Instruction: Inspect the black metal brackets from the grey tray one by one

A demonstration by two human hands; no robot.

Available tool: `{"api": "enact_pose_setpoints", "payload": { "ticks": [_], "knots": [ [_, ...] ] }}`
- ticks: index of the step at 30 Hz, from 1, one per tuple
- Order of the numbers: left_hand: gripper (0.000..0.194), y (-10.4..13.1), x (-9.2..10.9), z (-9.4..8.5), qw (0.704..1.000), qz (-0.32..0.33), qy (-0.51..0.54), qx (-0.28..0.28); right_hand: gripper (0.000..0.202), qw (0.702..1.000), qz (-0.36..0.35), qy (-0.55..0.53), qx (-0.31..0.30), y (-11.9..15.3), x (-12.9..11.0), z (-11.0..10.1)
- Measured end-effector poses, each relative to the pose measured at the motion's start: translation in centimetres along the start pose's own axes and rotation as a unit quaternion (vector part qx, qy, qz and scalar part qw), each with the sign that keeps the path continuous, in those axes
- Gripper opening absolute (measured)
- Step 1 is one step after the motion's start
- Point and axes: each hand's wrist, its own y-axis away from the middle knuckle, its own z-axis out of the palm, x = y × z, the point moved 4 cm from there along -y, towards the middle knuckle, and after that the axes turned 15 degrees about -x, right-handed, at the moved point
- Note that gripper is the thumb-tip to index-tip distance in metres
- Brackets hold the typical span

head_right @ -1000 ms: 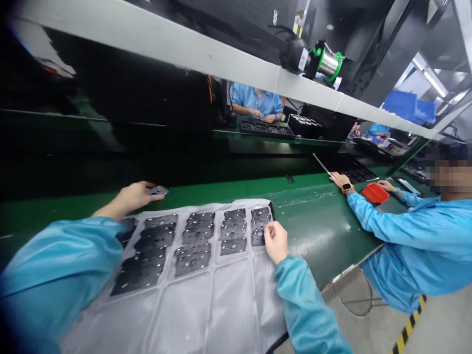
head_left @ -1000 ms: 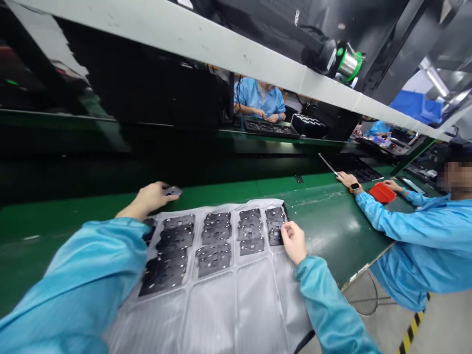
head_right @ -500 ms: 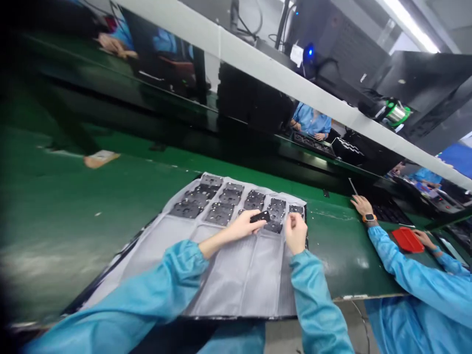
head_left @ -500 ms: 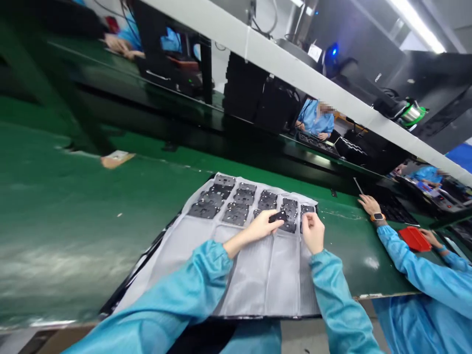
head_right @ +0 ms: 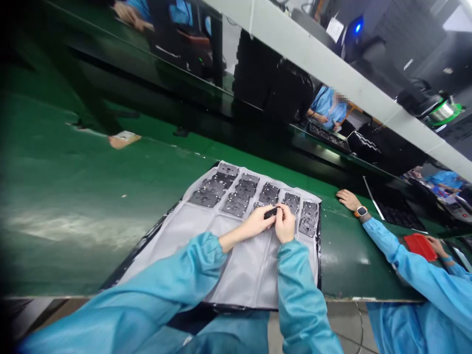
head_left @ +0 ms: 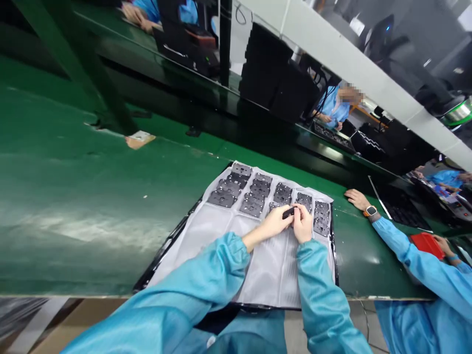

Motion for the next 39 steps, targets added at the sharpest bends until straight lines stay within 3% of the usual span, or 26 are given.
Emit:
{"api": "enact_pose_setpoints", "payload": {
  "ticks": [8, 30, 35, 39],
  "knots": [
    [0.025, 0.2, 0.4, 0.0, 0.999, -0.009, -0.044, -0.006, 0.026, 0.999, -0.002, 0.043, 0.024, 0.2, -0.2, 0.0],
    [0.03, 0.7, 0.7, 0.2, 0.999, -0.014, -0.025, -0.016, 0.028, 0.99, 0.007, 0.138, 0.013, 0.0, -0.2, 0.1],
    [0.022, 0.7, 1.1, 0.1, 0.999, -0.009, -0.035, -0.01, 0.03, 0.994, 0.009, 0.103, 0.017, 0.1, 0.0, 0.1],
    [0.016, 0.8, 1.1, -0.3, 0.999, -0.011, -0.036, 0.024, 0.029, 0.995, 0.011, -0.014, 0.1, 0.2, 0.5, -1.0]
  ]
}}
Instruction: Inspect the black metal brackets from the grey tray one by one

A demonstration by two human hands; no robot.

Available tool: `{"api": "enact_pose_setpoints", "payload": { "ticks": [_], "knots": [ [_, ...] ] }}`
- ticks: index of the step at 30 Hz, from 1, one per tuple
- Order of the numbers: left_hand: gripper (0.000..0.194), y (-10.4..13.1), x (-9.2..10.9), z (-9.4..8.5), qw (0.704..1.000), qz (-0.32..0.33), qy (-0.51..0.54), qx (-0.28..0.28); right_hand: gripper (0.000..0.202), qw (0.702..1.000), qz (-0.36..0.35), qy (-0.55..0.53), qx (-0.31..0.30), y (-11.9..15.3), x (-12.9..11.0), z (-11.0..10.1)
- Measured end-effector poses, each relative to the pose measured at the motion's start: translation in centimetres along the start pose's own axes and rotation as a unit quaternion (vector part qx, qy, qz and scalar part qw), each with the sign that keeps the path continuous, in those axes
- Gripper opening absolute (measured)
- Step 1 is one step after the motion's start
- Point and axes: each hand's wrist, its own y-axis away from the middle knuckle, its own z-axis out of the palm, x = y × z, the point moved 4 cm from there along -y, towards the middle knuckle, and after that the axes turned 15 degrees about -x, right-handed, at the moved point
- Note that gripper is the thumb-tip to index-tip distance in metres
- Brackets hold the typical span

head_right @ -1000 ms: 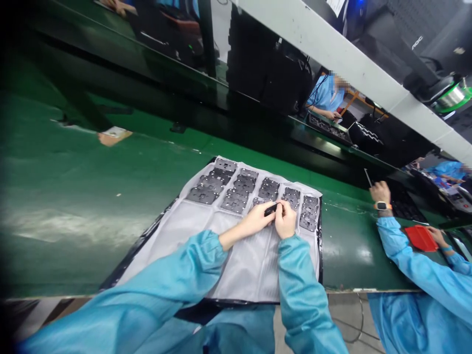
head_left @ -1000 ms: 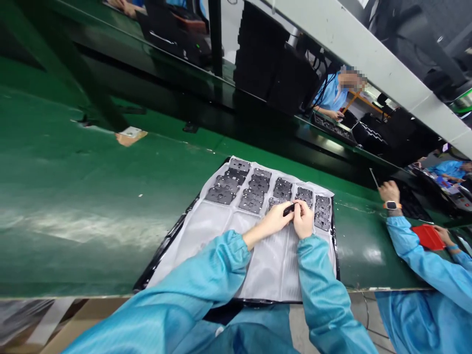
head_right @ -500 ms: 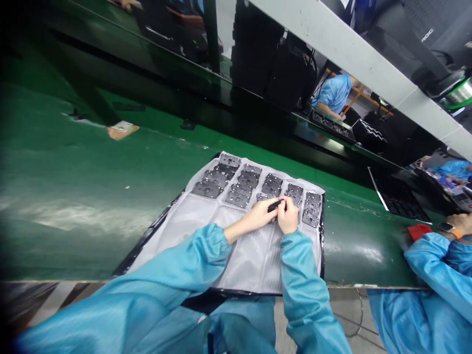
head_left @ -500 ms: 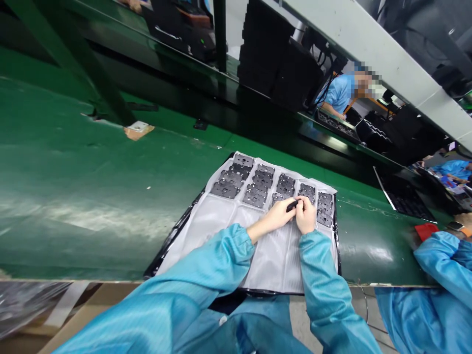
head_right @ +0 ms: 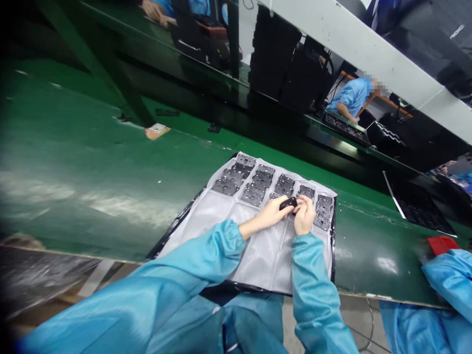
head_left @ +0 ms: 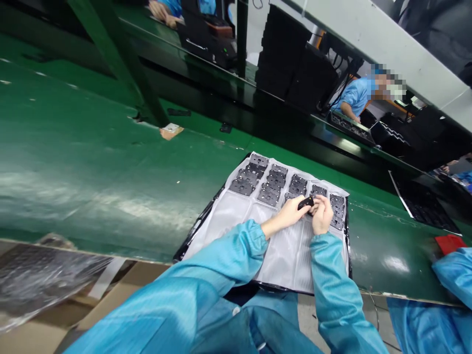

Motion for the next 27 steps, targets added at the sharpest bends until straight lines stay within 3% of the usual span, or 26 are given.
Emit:
{"api": "enact_pose_setpoints", "payload": {
  "ticks": [4, 7, 13, 19, 24, 26, 27],
  "knots": [
    [0.018, 0.1, -0.2, -0.3, 0.999, -0.008, 0.022, 0.022, 0.027, 0.995, 0.017, -0.059, 0.077, -0.2, 0.2, -1.1],
    [0.019, 0.1, 0.0, -0.2, 0.999, -0.01, 0.032, 0.018, 0.03, 0.997, 0.005, -0.059, 0.041, -0.5, -0.2, -1.0],
    [0.02, 0.2, 0.6, -0.1, 1.0, 0.009, 0.019, 0.005, 0.024, 0.989, 0.018, -0.111, -0.096, -0.4, -0.4, 0.2],
    [0.021, 0.4, 0.7, -0.5, 1.0, 0.016, -0.008, -0.012, 0.026, 0.984, 0.057, -0.148, -0.086, -0.4, 0.4, 1.0],
    [0.02, -0.3, 1.3, 1.0, 0.998, 0.029, 0.02, -0.047, 0.029, 0.985, 0.076, -0.137, -0.073, 0.4, 1.1, -0.8],
    [0.021, 0.1, 1.5, 0.3, 0.997, 0.028, 0.049, -0.048, 0.029, 0.989, 0.059, -0.114, -0.075, 0.4, 0.5, -0.3],
    [0.023, 0.7, 1.5, -0.9, 0.997, 0.022, 0.056, -0.038, 0.029, 0.99, 0.04, -0.107, -0.078, 0.0, -0.2, 1.1]
  ]
}}
